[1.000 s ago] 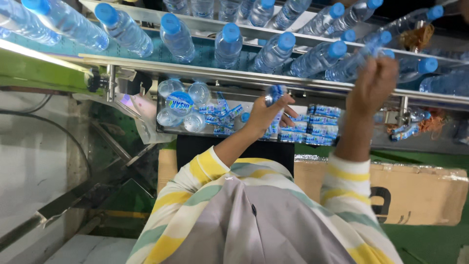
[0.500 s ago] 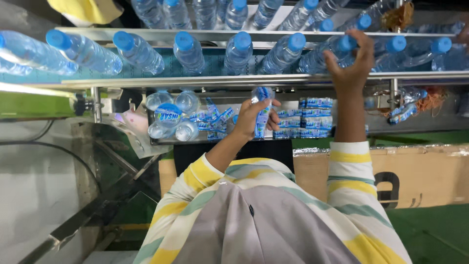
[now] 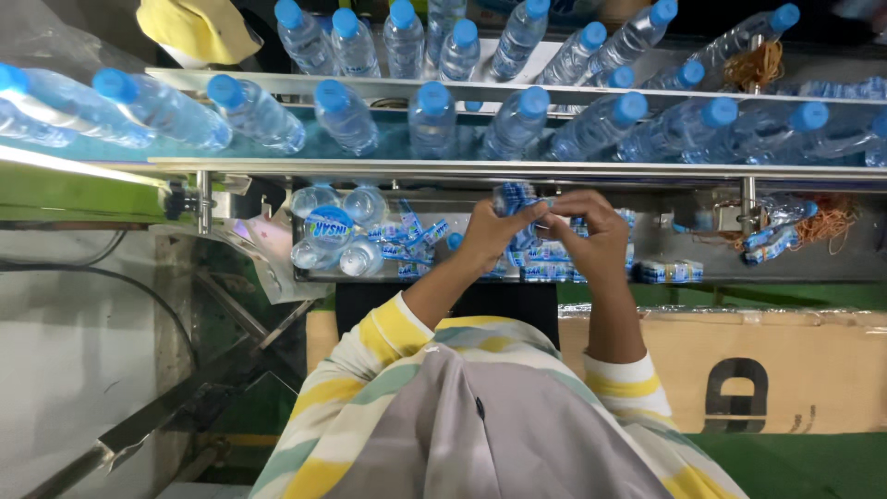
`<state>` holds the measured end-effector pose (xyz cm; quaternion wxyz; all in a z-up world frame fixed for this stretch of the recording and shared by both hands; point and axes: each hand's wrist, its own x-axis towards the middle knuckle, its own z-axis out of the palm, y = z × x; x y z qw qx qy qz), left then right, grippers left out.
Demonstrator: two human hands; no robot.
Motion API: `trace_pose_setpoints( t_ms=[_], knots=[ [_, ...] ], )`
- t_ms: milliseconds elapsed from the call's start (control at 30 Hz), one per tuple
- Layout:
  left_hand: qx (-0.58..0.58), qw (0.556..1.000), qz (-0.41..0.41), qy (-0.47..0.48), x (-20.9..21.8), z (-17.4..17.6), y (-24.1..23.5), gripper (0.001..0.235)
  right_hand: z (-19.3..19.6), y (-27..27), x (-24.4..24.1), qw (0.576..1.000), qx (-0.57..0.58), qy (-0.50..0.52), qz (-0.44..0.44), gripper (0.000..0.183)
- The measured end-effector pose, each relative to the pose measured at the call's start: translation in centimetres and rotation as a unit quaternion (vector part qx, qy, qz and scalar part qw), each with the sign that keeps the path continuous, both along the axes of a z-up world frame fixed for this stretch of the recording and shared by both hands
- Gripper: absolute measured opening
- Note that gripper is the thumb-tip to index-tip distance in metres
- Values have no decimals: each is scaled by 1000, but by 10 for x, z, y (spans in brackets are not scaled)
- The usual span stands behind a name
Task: The person stands at a conveyor belt and repeatedly picks up plastic water bottles. They wrap each bottle in a blue and white plastic sleeve by hand and place the wrapped bottles onto a lower tray or surface.
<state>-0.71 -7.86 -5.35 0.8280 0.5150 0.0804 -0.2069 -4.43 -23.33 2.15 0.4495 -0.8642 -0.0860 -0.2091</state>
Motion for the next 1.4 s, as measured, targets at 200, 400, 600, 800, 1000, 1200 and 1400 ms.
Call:
trace_pose_setpoints(
  t_ms=[200, 400, 600, 800, 1000, 1200, 1400],
  knots=[
    [-54, 997, 6, 60, -5, 32, 19, 32, -18, 6, 0, 892, 434, 95, 79, 12],
    [-79, 993, -54, 63, -13, 44, 37, 54, 42, -30, 46, 981, 167, -27, 92, 8],
    [-115, 988, -51, 85, -18, 33, 37, 48, 51, -68, 113, 918, -315, -241, -3, 24],
    [-187, 977, -73, 65, -18, 12, 29, 38, 10, -80, 90, 980, -162, -116, -26, 75],
    [-112, 989, -60, 77, -10, 65, 18, 50, 36, -44, 37, 984, -68, -91, -136, 102],
    [-6, 997, 0, 77, -5, 31, -5, 24, 24, 1, -7, 998, -29, 54, 25, 21],
    [95, 995, 2, -8, -5, 49, 20, 27, 17, 2, 3, 936, 302, 150, 98, 10]
  ],
)
